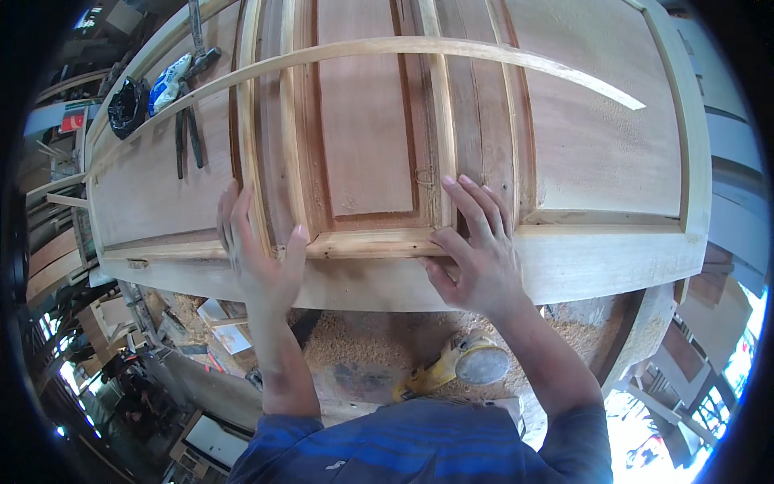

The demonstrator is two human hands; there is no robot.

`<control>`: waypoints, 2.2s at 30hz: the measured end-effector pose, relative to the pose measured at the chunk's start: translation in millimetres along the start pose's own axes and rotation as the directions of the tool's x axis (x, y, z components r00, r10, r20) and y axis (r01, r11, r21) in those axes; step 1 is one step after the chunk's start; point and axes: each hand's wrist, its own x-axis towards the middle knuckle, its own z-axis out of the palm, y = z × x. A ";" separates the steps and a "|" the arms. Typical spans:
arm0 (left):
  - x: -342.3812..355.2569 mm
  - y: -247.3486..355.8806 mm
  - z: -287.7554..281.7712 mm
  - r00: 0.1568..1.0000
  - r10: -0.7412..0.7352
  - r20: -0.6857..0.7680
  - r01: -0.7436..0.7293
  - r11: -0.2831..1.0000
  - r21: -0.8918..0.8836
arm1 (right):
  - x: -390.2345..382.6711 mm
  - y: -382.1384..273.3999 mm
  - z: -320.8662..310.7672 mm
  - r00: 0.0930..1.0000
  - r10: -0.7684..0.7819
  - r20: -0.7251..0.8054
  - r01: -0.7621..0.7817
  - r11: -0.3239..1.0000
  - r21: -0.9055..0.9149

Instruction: The person marks wooden strips against a wooden door using a pencil, cuts them using a miter saw, and fits the cut wooden strips onto the door by hand.

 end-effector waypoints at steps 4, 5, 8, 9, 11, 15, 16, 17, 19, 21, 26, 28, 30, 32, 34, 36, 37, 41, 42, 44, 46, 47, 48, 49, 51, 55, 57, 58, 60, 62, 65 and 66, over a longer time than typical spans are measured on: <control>6.5 -19.2 8.2 0.978 -0.096 0.184 0.069 0.986 0.151 | 0.6 0.1 0.9 1.000 -0.012 0.004 0.012 1.000 0.004; 7.1 -20.2 10.7 0.973 -0.112 0.201 0.086 0.987 0.137 | 0.6 0.2 1.5 1.000 -0.018 0.009 0.018 1.000 0.010; 10.7 -20.5 11.5 0.961 -0.110 0.254 0.070 0.984 0.163 | -1.8 1.8 -0.6 1.000 -0.012 0.005 0.012 1.000 0.002; 11.4 -22.6 10.0 0.960 -0.115 0.256 0.074 0.983 0.166 | -0.7 1.2 0.3 1.000 -0.013 0.010 0.013 1.000 0.006; 12.9 -25.8 6.8 0.952 -0.068 0.298 0.022 0.988 0.155 | 1.2 0.5 1.3 1.000 -0.009 0.018 0.009 1.000 0.003; 19.8 -27.7 3.2 0.943 -0.048 0.328 0.009 0.993 0.119 | 1.0 0.6 0.7 1.000 0.002 0.026 -0.002 1.000 0.003; 21.0 -29.2 3.5 0.943 -0.009 0.334 -0.026 0.995 0.099 | 1.6 0.5 0.5 1.000 -0.002 0.021 0.002 1.000 0.005; 21.4 -30.9 3.4 0.940 0.030 0.339 -0.060 0.995 0.078 | 1.5 -0.2 1.0 1.000 -0.007 0.017 0.007 1.000 0.008; 20.6 -32.9 4.4 0.941 0.031 0.338 -0.061 0.995 0.078 | 1.2 0.5 0.5 1.000 -0.006 0.021 0.006 1.000 0.008; 20.4 -35.0 4.4 0.942 0.032 0.333 -0.062 0.995 0.081 | 1.8 0.2 0.1 1.000 -0.009 0.023 0.008 1.000 0.010; 25.4 -35.2 -3.8 0.933 0.044 0.357 -0.035 0.999 -0.033 | 3.0 -0.1 -0.7 1.000 -0.010 0.002 0.010 1.000 0.008; 25.4 -48.0 -8.5 0.945 0.032 0.327 0.025 0.985 -0.168 | 3.2 -1.8 -1.4 1.000 -0.018 -0.003 0.018 1.000 0.004; 14.6 -59.6 -6.6 0.956 0.017 0.294 0.077 0.949 -0.306 | 2.5 -3.3 -0.6 1.000 -0.028 -0.007 0.028 1.000 -0.004; 0.0 -62.7 2.5 0.986 -0.164 -0.015 0.116 0.758 -0.642 | 2.4 -3.4 1.0 0.999 -0.039 -0.024 0.039 0.999 0.000; -18.9 -48.0 7.1 0.971 0.097 -0.218 -0.163 0.938 -0.306 | 2.6 -4.4 2.3 0.998 -0.051 -0.034 0.051 0.999 -0.009; -47.5 -14.3 15.9 0.960 0.240 -0.143 -0.272 0.921 -0.278 | 0.6 -6.9 8.3 0.997 -0.071 -0.037 0.071 0.997 -0.003; -54.8 10.7 22.8 0.957 0.288 -0.042 -0.288 0.917 -0.276 | -0.8 -7.7 3.7 0.997 -0.059 -0.046 0.058 0.998 -0.023; -68.9 41.5 50.2 0.975 0.220 0.012 -0.210 0.946 -0.248 | -3.4 -10.3 4.9 0.994 -0.065 -0.092 0.064 0.998 -0.019; -66.8 44.7 56.3 0.979 0.203 0.021 -0.192 0.950 -0.246 | -4.4 -6.3 4.9 0.993 -0.061 -0.098 0.057 0.997 -0.043; -67.9 38.7 61.8 0.977 0.211 0.025 -0.197 0.943 -0.268 | -7.6 3.3 -0.6 0.995 -0.073 -0.074 0.073 0.997 -0.010; -65.8 39.0 57.0 0.974 0.220 0.045 -0.202 0.947 -0.249 | -11.1 -3.0 -19.6 0.996 -0.052 -0.074 0.054 0.998 0.019; -65.2 37.2 56.0 0.971 0.234 0.054 -0.216 0.949 -0.230 | -16.8 -7.7 -30.0 0.991 0.064 -0.116 -0.040 0.980 0.193; -65.8 36.1 53.4 0.970 0.236 0.051 -0.219 0.950 -0.224 | -25.3 -10.8 -43.6 0.974 0.170 -0.149 -0.105 0.923 0.370; -65.2 34.3 52.9 0.971 0.234 0.047 -0.219 0.953 -0.209 | -40.5 -9.5 -57.2 0.948 0.191 -0.256 -0.095 0.934 0.345; -63.9 38.6 53.5 0.969 0.245 0.038 -0.232 0.950 -0.211 | -92.0 15.6 -79.6 0.849 0.367 -0.380 -0.268 0.919 0.289; -64.8 44.3 56.8 0.964 0.264 0.030 -0.255 0.950 -0.179 | -211.3 36.0 -85.5 0.743 0.649 -0.164 -0.649 0.758 0.060; -65.6 43.2 60.4 0.958 0.285 0.019 -0.279 0.947 -0.157 | -257.0 43.7 -60.3 0.745 0.663 -0.078 -0.663 0.748 0.030; -67.8 42.7 61.0 0.956 0.291 0.017 -0.285 0.946 -0.157 | -271.1 35.8 -49.2 0.696 0.713 -0.078 -0.716 0.698 -0.015; -70.8 43.6 57.4 0.953 0.302 -0.042 -0.304 0.940 -0.157 | -294.3 36.6 -30.2 0.649 0.756 -0.087 -0.761 0.647 -0.054; -73.7 48.8 54.2 0.942 0.330 -0.067 -0.337 0.924 -0.181 | -314.8 57.8 -16.3 0.667 0.732 -0.138 -0.743 0.667 -0.057; -92.1 33.6 41.4 0.944 0.326 -0.061 -0.331 0.933 -0.144 | -295.2 33.9 -40.6 0.686 0.709 -0.164 -0.714 0.699 0.036; -100.2 27.7 40.4 0.948 0.316 -0.030 -0.317 0.939 -0.137 | -281.9 22.5 -57.8 0.655 0.748 -0.110 -0.735 0.664 0.140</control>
